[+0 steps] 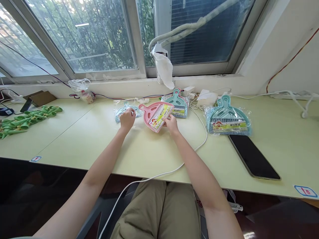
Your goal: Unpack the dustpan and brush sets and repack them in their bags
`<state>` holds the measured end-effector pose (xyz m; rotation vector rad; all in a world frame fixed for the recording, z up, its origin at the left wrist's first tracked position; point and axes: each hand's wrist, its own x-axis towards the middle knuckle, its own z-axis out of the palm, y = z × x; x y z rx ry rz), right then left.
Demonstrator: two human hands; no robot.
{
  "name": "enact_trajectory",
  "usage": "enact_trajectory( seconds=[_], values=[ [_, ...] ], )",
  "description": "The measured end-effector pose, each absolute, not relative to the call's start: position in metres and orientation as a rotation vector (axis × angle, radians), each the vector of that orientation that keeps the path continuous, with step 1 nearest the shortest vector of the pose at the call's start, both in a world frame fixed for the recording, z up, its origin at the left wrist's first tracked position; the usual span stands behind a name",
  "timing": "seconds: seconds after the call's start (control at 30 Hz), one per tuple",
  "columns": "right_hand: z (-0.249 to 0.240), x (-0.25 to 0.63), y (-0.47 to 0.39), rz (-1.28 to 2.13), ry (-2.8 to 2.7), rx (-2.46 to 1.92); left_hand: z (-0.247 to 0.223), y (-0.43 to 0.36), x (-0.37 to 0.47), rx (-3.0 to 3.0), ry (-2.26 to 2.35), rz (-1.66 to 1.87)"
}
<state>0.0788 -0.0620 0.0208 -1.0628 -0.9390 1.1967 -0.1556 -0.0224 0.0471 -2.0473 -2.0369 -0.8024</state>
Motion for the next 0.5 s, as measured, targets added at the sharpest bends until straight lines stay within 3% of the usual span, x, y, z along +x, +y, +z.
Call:
enact_trajectory(
  seconds=[0.3, 0.5],
  values=[
    [0.023, 0.068, -0.065, 1.277, -1.183, -1.044, 0.047, -0.024, -0.153, -2.062, -2.009, -0.8],
    [0.017, 0.067, -0.06, 0.965, -1.009, -1.141, 0.045, -0.024, -0.148, -2.121, -1.971, -0.677]
  ],
)
